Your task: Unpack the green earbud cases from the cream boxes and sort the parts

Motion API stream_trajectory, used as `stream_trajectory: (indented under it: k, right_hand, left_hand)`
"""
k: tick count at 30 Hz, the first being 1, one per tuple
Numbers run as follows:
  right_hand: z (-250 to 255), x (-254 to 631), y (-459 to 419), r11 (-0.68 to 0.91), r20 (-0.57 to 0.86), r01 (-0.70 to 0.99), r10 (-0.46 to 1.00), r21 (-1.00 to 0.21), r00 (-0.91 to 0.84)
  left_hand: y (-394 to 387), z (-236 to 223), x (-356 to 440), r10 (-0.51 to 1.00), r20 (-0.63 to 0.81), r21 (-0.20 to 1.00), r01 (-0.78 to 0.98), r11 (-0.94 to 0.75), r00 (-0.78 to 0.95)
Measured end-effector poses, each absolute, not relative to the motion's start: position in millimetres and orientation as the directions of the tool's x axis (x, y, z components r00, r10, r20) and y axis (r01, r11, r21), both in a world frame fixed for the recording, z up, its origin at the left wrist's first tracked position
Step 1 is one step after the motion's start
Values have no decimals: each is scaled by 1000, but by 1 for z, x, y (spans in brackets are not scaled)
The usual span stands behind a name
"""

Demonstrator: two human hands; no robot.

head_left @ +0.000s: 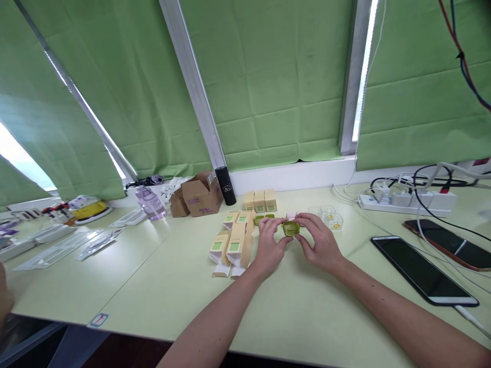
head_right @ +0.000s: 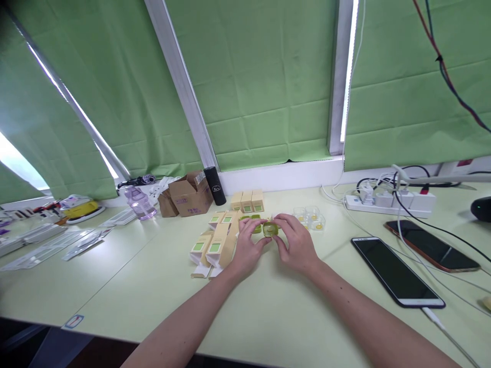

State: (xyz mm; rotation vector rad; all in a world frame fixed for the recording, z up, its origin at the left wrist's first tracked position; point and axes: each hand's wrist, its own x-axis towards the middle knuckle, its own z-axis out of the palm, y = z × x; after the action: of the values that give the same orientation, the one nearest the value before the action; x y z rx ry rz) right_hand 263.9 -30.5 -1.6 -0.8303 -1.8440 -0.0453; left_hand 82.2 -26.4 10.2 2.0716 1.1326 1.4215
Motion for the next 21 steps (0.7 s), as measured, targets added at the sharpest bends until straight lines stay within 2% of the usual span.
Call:
stream_trajectory:
  k: [9, 16, 21]
  right_hand:
    - [-4, 264, -27, 687, 880, 699, 439, -199, -181]
    - [-4, 264, -27, 682, 880, 713, 427, -161, -210]
    - [-5, 265, -25, 678, 878, 718, 429, -157, -213]
  left_hand:
    - [-30, 8, 83, 711, 668, 577, 453, -680, 217]
    - [-29, 4, 82, 635, 722, 470, 479, -741, 275]
    - [-30, 5, 82, 619, 733, 448, 485, -751, 282]
